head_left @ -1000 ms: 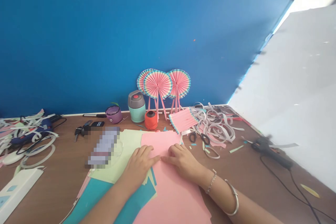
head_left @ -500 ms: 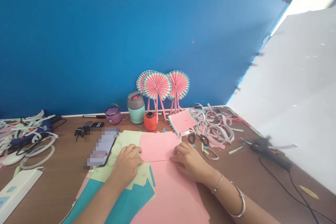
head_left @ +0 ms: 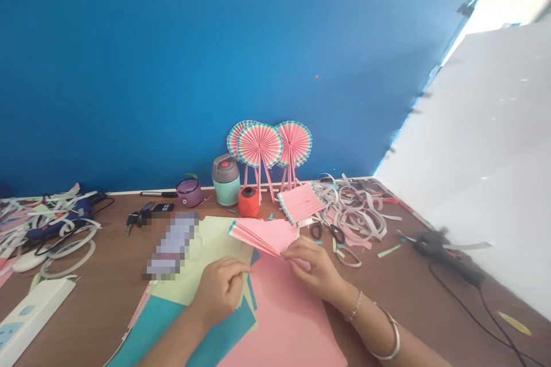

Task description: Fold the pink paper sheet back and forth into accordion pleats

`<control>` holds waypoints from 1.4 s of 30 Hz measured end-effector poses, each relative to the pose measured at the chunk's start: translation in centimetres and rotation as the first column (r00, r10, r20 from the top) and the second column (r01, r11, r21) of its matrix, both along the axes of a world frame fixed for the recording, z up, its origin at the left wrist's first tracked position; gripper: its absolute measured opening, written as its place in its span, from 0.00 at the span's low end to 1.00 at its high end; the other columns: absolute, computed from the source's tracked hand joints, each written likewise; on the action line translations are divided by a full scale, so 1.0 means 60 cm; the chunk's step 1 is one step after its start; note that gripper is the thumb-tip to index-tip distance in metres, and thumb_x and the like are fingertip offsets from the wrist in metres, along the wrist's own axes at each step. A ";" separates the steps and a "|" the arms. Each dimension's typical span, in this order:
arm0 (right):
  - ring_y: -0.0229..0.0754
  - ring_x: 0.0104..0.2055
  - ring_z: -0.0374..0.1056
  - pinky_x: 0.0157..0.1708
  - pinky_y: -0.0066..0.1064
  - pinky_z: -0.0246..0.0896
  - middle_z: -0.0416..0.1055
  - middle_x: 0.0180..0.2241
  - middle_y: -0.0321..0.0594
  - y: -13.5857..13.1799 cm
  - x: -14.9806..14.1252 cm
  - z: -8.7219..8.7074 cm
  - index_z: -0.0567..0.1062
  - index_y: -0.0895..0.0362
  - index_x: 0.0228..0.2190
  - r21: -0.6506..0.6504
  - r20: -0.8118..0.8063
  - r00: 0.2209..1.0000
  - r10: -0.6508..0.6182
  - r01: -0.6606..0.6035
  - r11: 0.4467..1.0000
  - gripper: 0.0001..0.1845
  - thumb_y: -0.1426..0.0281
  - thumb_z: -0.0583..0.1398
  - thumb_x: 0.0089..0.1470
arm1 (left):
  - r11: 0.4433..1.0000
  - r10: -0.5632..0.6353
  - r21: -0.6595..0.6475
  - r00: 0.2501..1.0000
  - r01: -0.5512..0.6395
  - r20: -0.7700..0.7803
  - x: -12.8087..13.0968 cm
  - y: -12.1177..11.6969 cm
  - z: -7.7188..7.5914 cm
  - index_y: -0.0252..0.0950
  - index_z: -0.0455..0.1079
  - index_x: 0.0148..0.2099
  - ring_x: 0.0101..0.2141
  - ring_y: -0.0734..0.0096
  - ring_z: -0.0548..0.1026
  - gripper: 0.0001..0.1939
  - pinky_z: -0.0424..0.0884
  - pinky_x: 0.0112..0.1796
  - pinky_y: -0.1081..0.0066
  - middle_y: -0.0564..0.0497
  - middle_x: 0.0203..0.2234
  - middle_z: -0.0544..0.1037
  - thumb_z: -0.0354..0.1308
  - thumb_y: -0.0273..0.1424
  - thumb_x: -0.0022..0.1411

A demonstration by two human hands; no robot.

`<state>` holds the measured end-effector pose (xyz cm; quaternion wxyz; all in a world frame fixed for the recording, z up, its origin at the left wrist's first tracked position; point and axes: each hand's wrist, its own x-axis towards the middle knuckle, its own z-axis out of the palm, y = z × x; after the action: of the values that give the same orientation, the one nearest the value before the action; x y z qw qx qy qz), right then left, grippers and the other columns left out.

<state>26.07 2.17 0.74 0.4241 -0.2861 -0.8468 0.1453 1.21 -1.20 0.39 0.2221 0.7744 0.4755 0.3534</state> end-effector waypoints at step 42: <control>0.41 0.36 0.61 0.37 0.33 0.57 0.66 0.33 0.42 0.008 0.011 -0.007 0.77 0.55 0.39 -0.189 0.335 0.939 0.081 -0.018 0.982 0.19 0.81 0.52 0.51 | 0.990 0.095 -0.077 0.967 -0.116 -0.236 -0.001 0.016 0.001 0.40 0.69 0.34 0.35 0.67 0.72 0.07 0.65 0.40 0.64 0.52 0.33 0.76 0.49 0.28 0.60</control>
<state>26.72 2.63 0.32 0.2391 -0.3231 -0.8976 0.1812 1.13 -0.21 0.43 0.1809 0.7730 0.5541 0.2502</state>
